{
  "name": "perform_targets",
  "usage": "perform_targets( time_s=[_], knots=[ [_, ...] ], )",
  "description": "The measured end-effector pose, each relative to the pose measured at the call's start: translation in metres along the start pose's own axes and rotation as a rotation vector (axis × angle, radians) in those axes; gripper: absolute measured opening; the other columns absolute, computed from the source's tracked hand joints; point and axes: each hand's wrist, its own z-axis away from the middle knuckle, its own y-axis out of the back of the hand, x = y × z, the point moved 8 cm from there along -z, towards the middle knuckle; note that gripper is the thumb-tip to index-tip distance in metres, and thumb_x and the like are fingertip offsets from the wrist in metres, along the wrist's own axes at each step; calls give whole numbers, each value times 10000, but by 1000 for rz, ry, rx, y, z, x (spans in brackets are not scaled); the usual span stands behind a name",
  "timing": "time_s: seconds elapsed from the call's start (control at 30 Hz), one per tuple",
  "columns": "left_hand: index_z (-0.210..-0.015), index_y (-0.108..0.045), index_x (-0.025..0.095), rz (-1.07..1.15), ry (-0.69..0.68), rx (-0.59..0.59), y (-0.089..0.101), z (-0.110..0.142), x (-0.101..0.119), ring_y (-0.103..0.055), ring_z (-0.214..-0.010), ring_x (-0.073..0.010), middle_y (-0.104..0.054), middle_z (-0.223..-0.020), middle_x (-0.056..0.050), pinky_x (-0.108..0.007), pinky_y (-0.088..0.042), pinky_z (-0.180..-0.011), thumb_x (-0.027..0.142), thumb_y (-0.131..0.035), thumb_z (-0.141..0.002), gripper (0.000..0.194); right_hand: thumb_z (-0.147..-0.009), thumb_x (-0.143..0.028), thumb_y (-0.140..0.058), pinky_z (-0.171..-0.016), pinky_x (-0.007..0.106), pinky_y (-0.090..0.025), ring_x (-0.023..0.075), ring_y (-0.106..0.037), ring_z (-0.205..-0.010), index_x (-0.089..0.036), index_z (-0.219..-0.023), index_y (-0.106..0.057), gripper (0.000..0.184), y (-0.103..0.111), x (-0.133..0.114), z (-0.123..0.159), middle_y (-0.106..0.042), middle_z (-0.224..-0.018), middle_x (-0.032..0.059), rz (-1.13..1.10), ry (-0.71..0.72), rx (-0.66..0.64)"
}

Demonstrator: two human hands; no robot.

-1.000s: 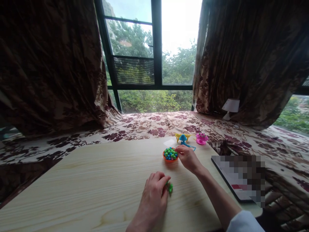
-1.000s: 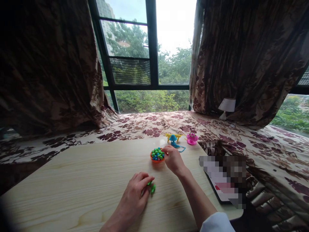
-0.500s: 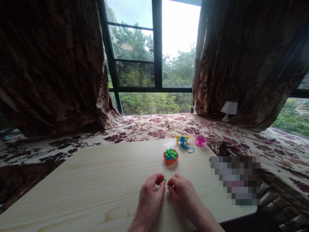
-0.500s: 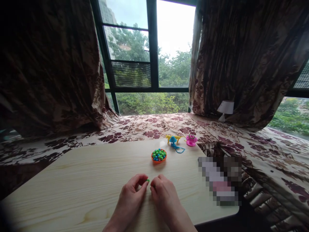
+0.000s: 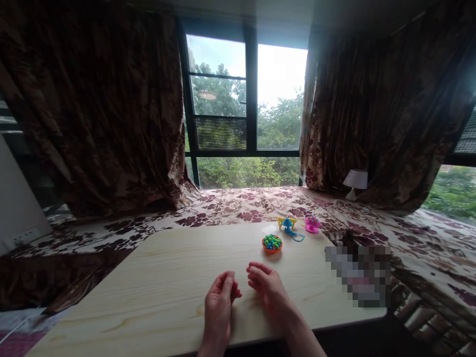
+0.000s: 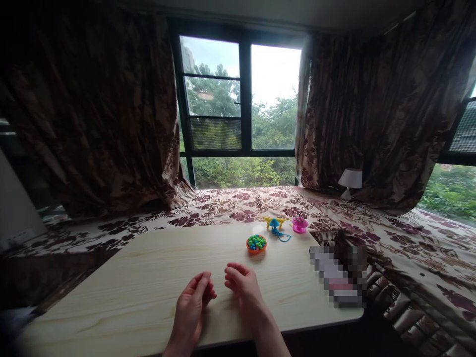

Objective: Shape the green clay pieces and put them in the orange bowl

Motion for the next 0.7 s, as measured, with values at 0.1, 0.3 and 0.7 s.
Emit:
perform_targets(
  time_s=[0.1,0.3,0.7],
  knots=[
    [-911,-604,147,44,37,13,5,11,2,-538,-519,-68,-610,-629,22,-200,-473,-536,237,-686,-644,293,-590,-268,-729,-628,218,-461,100,-577,-624,-109,-849,-635,318,-8,-2,11,-645,-766,58,-18,29,10],
    [-900,-612,156,193,73,-27,2,31,18,-487,-469,-48,-497,-525,62,-181,-456,-490,181,-616,-714,188,-671,-250,-590,-481,184,-400,55,-459,-477,-112,-812,-635,202,-26,-17,25,-546,-613,-8,0,70,-2],
    [-938,-666,160,434,319,-243,-30,21,-7,-514,-1114,-213,-675,-1015,-105,-368,-418,-942,119,-377,-839,309,-783,-126,-433,-773,261,-452,158,-555,-865,-215,-1064,-602,340,-56,-58,50,-596,-931,46,606,641,-13]
  ],
)
